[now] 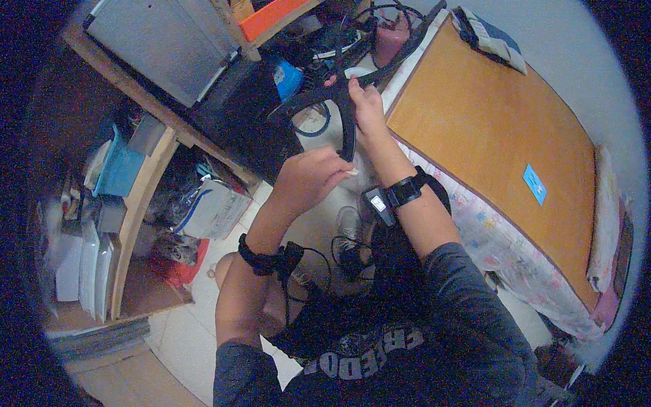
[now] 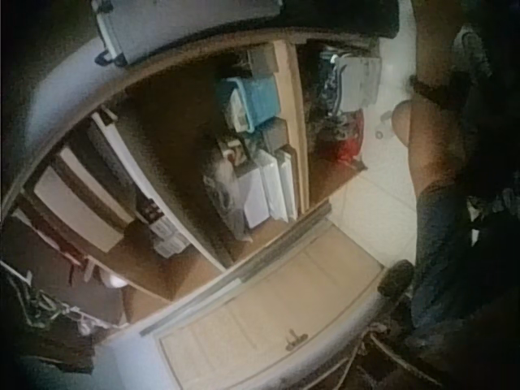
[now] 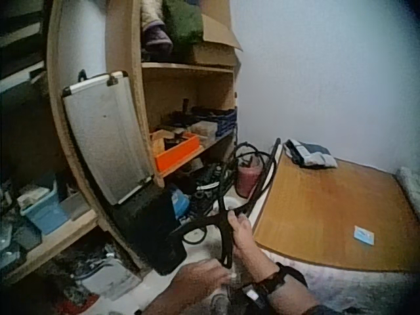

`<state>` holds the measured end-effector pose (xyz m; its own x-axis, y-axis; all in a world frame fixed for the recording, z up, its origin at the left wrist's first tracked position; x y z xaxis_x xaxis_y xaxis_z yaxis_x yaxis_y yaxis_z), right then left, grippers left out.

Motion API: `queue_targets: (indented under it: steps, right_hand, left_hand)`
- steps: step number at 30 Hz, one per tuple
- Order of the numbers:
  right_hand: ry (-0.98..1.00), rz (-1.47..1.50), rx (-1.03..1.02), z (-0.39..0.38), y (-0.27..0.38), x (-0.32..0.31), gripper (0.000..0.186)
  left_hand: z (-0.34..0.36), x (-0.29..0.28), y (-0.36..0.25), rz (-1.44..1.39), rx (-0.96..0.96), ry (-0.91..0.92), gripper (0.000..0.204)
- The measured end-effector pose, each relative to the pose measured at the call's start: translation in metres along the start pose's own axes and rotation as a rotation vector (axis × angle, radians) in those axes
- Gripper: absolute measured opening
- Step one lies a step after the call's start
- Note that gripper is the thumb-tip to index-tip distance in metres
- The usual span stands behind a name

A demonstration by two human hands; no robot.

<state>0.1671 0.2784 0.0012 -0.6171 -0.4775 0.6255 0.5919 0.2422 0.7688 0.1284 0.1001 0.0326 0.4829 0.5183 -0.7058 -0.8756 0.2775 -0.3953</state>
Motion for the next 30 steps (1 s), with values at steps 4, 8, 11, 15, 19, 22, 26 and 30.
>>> queue_targets:
  steps: [4, 8, 11, 15, 19, 22, 26, 30]
  right_hand:
    - [0.041, -0.030, -0.021, 0.004, -0.005, -0.004, 0.042]
    - [0.046, -0.009, 0.060, -0.005, -0.003, 0.002, 0.044]
    - [0.041, 0.076, 0.143, -0.017, -0.003, 0.011, 0.034]
    - [0.207, 0.117, 0.178, -0.021, -0.011, 0.017, 0.047]
    - [0.311, 0.072, 0.190, -0.031, -0.021, 0.022, 0.061]
    - [0.344, 0.059, 0.207, -0.031, -0.028, 0.019, 0.068]
    - [0.350, -0.127, 0.123, -0.032, -0.030, 0.021, 0.072]
    - [0.442, -0.228, 0.076, -0.039, -0.048, 0.023, 0.072]
  left_hand:
    - [0.005, -0.001, -0.005, 0.006, 0.021, -0.105, 0.007]
    - [0.013, -0.007, -0.006, -0.164, -0.093, -0.146, 0.010]
    - [0.021, -0.022, -0.002, -0.219, -0.226, -0.295, 0.012]
    - [0.020, -0.027, 0.016, -0.005, -0.287, -0.482, 0.013]
    - [0.018, -0.026, 0.030, 0.150, -0.384, -0.486, 0.013]
    - [0.020, -0.026, 0.035, 0.140, -0.452, -0.509, 0.013]
    - [0.020, -0.023, 0.044, 0.091, -0.490, -0.571, 0.015]
    - [0.013, -0.025, 0.051, -0.080, -0.610, -0.578, 0.015]
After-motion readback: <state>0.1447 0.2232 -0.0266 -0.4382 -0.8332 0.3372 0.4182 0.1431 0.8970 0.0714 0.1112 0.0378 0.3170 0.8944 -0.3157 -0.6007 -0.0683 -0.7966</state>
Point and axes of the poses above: each hand's wrist, its own z-axis towards the middle knuckle, its own x-axis out of the palm, y = z × x, the point moved 3 cm from there along z, towards the middle knuckle, and after that the axes turned 9 degrees about -y, right-handed, at the moved point
